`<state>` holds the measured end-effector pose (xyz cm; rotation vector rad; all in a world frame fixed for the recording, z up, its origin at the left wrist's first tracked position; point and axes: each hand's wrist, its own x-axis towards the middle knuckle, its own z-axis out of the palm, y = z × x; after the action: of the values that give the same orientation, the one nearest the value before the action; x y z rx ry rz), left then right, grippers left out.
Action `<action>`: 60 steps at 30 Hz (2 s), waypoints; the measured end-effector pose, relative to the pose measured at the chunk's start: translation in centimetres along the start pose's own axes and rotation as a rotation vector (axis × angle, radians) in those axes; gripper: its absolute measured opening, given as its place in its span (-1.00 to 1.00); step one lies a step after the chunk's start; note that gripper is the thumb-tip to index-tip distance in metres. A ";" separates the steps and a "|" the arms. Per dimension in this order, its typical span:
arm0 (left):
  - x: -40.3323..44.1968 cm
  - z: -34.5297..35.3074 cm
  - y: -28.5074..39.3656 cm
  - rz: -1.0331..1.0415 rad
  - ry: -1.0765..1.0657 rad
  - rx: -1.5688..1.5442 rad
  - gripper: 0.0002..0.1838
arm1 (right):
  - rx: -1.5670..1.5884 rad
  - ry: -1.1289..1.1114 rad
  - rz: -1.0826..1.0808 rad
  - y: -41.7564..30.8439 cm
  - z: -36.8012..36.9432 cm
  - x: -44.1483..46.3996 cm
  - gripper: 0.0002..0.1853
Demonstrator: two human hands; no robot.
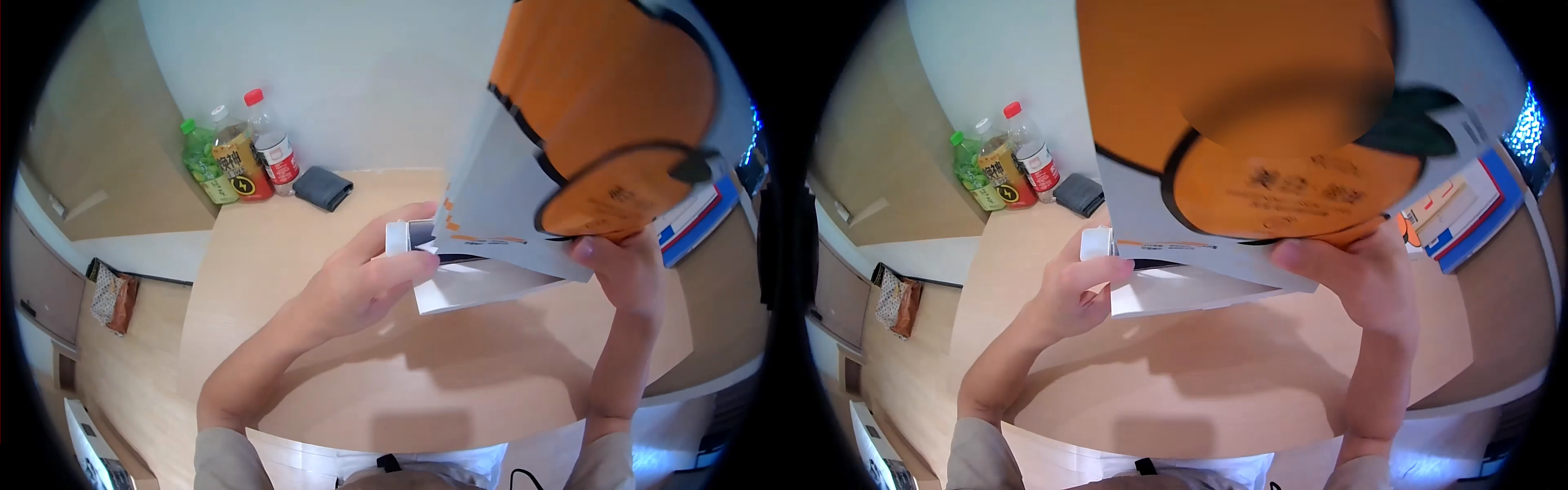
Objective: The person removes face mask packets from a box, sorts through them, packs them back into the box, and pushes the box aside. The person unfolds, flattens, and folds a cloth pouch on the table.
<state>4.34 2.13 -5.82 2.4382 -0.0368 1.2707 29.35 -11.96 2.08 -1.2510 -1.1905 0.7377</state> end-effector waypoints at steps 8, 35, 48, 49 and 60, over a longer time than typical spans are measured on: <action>0.3 -0.5 0.1 -0.057 0.015 0.162 -0.34 | 0.304 -0.171 -0.161 2.5 -2.9 1.5 -0.75; 0.7 -0.7 4.2 -0.213 -0.022 0.272 -0.16 | -0.314 0.004 -0.283 2.4 -0.4 0.0 -0.67; 0.9 -1.2 3.6 -0.356 0.026 -0.006 -0.22 | -0.348 -0.059 -0.256 2.4 1.7 1.3 -0.70; 1.0 -1.3 3.7 -0.357 0.029 -0.006 -0.22 | -0.349 -0.058 -0.257 2.5 1.9 1.2 -0.70; 1.1 -1.6 4.0 -0.291 -0.016 0.060 -0.32 | -0.349 -0.072 -0.247 3.0 2.4 1.5 -0.73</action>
<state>2.98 -0.86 -2.80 2.3947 0.3436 1.1369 28.04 -9.18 -0.65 -1.3356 -1.5483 0.4057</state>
